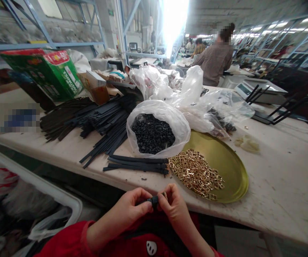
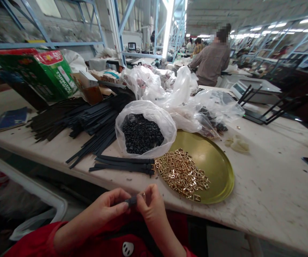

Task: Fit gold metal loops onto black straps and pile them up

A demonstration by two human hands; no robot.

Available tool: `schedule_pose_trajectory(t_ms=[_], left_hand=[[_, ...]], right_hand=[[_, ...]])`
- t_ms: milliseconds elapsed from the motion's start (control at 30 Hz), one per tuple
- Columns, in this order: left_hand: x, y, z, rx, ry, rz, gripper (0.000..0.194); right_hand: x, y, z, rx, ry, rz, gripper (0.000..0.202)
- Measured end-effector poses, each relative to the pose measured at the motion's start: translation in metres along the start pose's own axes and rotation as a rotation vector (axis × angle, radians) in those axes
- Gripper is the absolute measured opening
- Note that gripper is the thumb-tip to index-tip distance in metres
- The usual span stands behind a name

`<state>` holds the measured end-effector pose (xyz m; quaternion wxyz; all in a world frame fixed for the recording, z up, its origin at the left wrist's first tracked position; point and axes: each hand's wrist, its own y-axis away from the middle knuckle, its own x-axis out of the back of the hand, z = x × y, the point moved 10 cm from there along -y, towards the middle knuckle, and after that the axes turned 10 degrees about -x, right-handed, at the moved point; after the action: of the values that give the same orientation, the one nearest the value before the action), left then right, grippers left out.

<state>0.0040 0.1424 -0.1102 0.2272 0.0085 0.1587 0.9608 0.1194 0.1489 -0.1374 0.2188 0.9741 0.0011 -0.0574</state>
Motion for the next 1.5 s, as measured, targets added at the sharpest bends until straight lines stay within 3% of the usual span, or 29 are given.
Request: schedule_pose_trajectory(t_ms=[167,267,433,600,800,1000,1167,1333,1500], left_hand=[[-0.006,0.005,-0.014,0.111,0.034,-0.022,0.023],[-0.007,0.009,-0.023,0.174,-0.003,-0.031,0.024],[-0.011,0.013,-0.027,0.168,-0.08,-0.118,0.027],[-0.01,0.01,-0.035,0.137,-0.132,-0.068,0.023],[-0.018,0.01,-0.032,0.101,-0.219,-0.131,0.022],[-0.02,0.013,-0.034,0.1,-0.259,-0.158,0.021],[-0.02,0.011,-0.033,0.105,-0.15,-0.12,0.021],[-0.032,0.018,-0.031,0.161,0.081,-0.23,0.028],[-0.034,0.02,-0.039,0.226,0.197,-0.171,0.023]], right_hand=[[-0.02,0.014,0.005,-0.007,0.133,-0.235,0.026],[-0.02,0.024,-0.003,0.079,0.244,-0.228,0.022],[-0.022,0.034,-0.001,0.139,0.417,-0.198,0.012],[-0.019,0.033,0.008,0.194,0.436,-0.142,0.007],[-0.02,0.038,0.011,0.143,0.461,-0.256,0.011],[-0.024,0.047,0.007,0.182,0.536,-0.277,0.016],[-0.03,0.052,0.001,0.216,0.541,-0.315,0.019],[-0.031,0.052,-0.002,0.194,0.577,-0.362,0.022],[-0.033,0.058,-0.002,0.197,0.515,-0.417,0.018]])
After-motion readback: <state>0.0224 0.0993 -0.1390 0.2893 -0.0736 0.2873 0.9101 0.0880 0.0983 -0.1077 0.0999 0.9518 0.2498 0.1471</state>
